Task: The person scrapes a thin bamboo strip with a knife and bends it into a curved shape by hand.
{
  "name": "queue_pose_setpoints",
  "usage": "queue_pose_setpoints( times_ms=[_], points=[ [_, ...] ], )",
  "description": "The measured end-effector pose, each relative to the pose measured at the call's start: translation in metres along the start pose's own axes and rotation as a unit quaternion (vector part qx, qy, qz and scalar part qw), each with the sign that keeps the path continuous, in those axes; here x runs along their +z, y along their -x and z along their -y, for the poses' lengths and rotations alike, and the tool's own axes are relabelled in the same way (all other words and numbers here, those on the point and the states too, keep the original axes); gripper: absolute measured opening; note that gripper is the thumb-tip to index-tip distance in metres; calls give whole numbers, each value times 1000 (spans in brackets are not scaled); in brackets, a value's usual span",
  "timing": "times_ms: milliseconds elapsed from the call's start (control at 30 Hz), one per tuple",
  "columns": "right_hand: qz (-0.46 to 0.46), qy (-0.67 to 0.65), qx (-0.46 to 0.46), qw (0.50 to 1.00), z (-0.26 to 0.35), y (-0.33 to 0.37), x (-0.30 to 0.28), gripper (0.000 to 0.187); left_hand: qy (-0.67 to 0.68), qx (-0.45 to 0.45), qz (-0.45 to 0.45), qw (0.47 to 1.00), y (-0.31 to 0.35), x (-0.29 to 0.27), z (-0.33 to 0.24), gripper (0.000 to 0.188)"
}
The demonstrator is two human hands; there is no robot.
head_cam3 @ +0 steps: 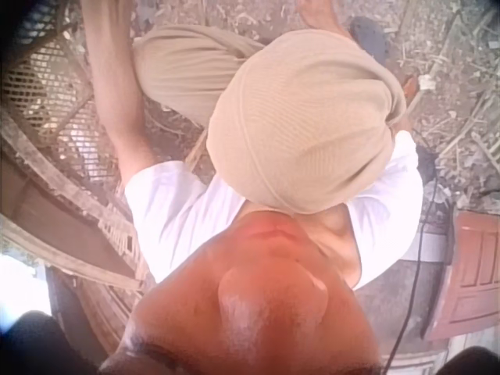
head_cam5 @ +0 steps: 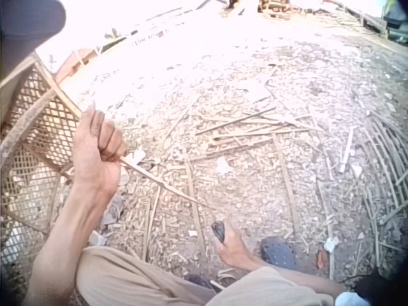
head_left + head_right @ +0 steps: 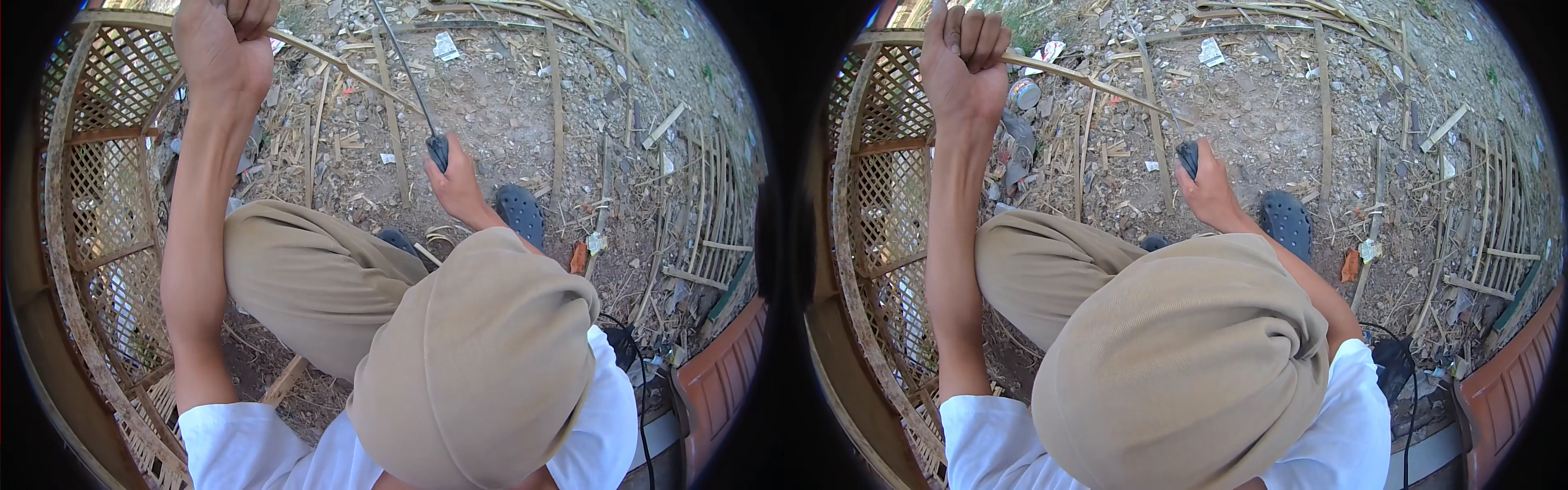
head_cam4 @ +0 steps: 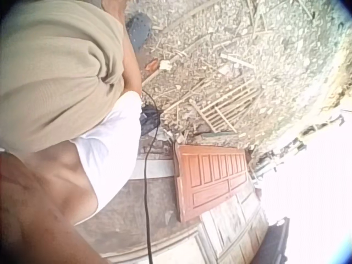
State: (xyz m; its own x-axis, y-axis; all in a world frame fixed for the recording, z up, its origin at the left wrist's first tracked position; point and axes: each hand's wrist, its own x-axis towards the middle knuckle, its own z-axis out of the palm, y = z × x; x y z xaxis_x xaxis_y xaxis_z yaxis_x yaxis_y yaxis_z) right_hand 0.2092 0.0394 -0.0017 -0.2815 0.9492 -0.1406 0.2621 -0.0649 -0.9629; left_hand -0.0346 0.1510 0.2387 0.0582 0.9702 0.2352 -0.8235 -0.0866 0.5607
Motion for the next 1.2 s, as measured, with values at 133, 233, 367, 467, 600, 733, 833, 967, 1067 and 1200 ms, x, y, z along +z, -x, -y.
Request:
queue_pose_setpoints(
  times_ms=[133,233,367,467,600,733,833,967,1067,1200],
  points=[
    [-4,51,19,999,-35,7,17,29,-330,133,-105,929,7,34,24,49],
    [13,51,20,998,-35,2,13,31,-354,132,-144,915,8,40,18,51],
    [13,22,31,999,1,4,-1,32,-363,106,-166,911,13,39,13,53],
    [-3,-16,-18,1000,-7,1,1,32,-368,114,-150,911,8,42,16,53],
    [12,67,15,998,-43,-3,10,31,-364,109,-173,909,4,41,27,52],
    [35,21,22,999,7,-2,-1,30,-366,118,-185,904,11,44,14,51],
    [30,-26,5,999,25,-1,-7,31,-369,124,-176,904,11,46,14,51],
    [-1,49,2,999,-43,-6,13,31,-378,109,-189,900,3,48,31,51],
    [-3,61,9,998,-36,-9,12,31,-364,115,-196,903,6,42,25,51],
    [38,15,8,999,15,-3,1,29,-364,125,-169,907,11,42,8,51]
  ],
)
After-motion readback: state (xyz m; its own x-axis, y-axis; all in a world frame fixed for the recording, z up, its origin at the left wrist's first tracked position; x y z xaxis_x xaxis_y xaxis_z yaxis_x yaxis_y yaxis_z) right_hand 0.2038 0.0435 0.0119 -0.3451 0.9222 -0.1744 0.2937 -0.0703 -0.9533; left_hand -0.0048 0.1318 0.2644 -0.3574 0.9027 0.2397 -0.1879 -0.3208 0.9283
